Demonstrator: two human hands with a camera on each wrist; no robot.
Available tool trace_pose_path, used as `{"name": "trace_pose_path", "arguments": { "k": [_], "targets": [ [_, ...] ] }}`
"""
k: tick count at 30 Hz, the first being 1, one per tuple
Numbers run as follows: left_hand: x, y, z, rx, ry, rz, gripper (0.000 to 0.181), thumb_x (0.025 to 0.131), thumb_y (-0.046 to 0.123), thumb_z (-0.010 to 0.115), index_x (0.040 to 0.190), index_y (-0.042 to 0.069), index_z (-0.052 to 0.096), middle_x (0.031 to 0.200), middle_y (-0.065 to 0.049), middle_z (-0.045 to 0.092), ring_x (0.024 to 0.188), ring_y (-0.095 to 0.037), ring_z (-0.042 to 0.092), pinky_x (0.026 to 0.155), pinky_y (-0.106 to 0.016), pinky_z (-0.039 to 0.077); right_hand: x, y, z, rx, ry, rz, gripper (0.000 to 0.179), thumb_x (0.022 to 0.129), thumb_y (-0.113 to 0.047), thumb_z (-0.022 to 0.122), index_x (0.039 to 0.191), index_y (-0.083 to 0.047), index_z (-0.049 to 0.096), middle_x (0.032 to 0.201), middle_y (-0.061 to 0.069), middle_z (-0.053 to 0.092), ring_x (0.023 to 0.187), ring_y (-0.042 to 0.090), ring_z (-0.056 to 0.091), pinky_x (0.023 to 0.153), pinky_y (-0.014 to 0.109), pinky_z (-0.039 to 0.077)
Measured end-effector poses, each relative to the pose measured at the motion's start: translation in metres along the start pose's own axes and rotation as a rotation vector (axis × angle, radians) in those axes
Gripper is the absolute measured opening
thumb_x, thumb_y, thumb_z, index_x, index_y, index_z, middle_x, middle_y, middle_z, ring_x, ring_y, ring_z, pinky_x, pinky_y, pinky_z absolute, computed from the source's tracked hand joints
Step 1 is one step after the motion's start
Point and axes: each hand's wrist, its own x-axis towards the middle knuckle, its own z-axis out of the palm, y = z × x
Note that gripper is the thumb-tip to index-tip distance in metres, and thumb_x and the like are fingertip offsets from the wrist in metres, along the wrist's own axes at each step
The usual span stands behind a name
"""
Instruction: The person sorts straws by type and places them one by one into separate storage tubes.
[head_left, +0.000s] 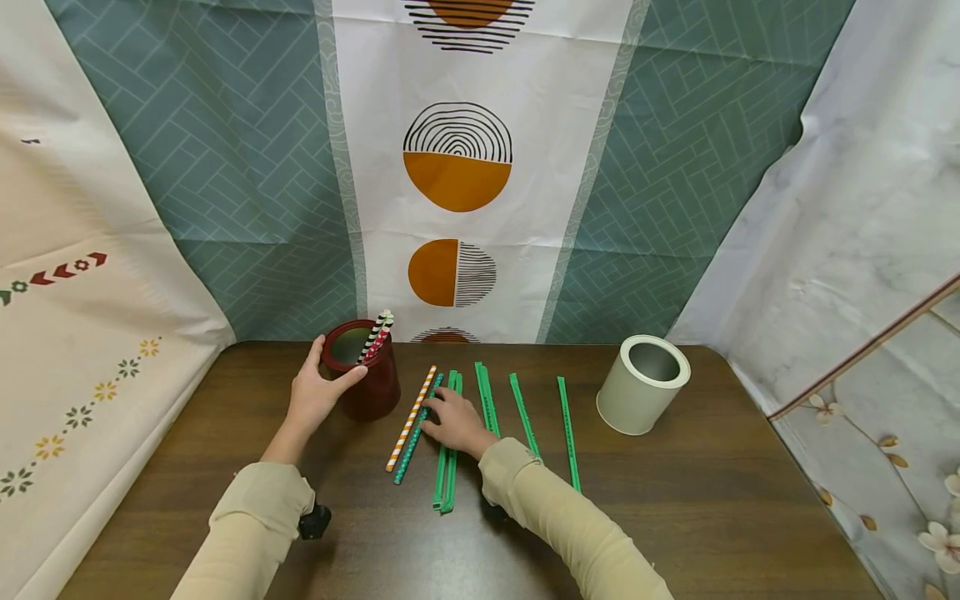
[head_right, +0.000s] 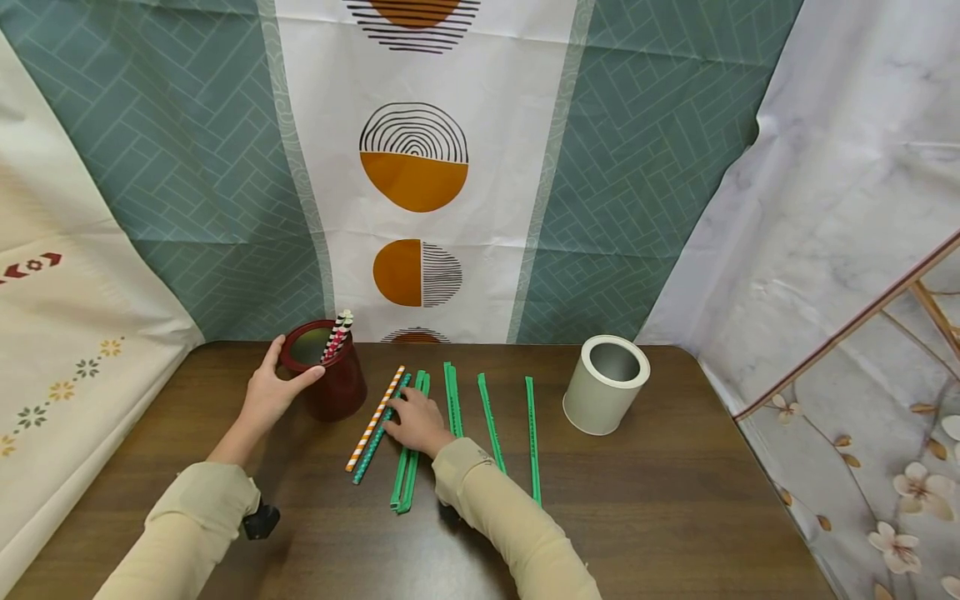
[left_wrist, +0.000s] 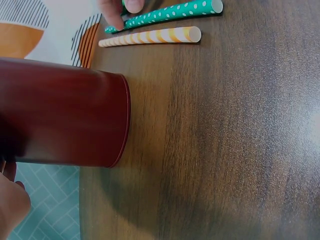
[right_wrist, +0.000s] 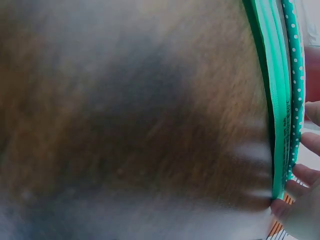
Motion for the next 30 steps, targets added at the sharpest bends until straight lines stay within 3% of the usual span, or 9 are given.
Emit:
{"name": "trace_pose_path", "arguments": {
  "k": [8, 14, 23, 30],
  "targets": [
    [0.0018, -0.0007, -0.0003, 0.008, 0.006, 0.008, 0.098, 0.073, 0.048, 0.065, 0.144, 0.015, 0.005, 0.147, -0.012, 0.015, 0.135, -0.033, 0.015, 0.103, -0.057, 0.02, 0.0009, 0.0026, 0.0007, 0.022, 0.035, -0.007, 0.031, 0.088, -0.032, 0.051, 0.115, -0.019, 0.057, 0.13, 0.01, 0.044, 0.12, 0.024, 0.041, 0.093, 0.039, 0.04],
    [0.0017, -0.0002, -0.0013, 0.01, 0.007, 0.004, 0.098, 0.073, 0.048, 0.066, 0.144, 0.015, 0.006, 0.147, -0.013, 0.015, 0.135, -0.034, 0.015, 0.103, -0.057, 0.019, 0.0017, 0.0031, 0.0001, 0.01, 0.07, -0.016, 0.024, 0.086, -0.033, 0.056, 0.104, -0.018, 0.062, 0.111, 0.005, 0.053, 0.1, 0.018, 0.051, 0.077, 0.031, 0.045],
    [0.0015, -0.0018, -0.0014, 0.005, 0.001, 0.002, 0.098, 0.073, 0.048, 0.065, 0.144, 0.017, 0.005, 0.148, -0.011, 0.014, 0.135, -0.034, 0.014, 0.103, -0.058, 0.018, 0.0038, 0.0059, 0.0008, -0.04, 0.106, 0.029, 0.017, 0.08, -0.037, 0.062, 0.085, -0.021, 0.064, 0.093, -0.002, 0.056, 0.086, 0.015, 0.053, 0.066, 0.025, 0.043],
    [0.001, -0.0025, 0.0004, -0.001, 0.001, 0.003, 0.097, 0.074, 0.048, 0.065, 0.144, 0.018, 0.005, 0.148, -0.011, 0.014, 0.135, -0.033, 0.015, 0.104, -0.057, 0.018, 0.0034, 0.0071, 0.0011, -0.047, 0.138, 0.091, 0.017, 0.079, -0.037, 0.064, 0.075, -0.021, 0.057, 0.078, -0.006, 0.052, 0.077, 0.014, 0.049, 0.059, 0.023, 0.036]
  ]
}}
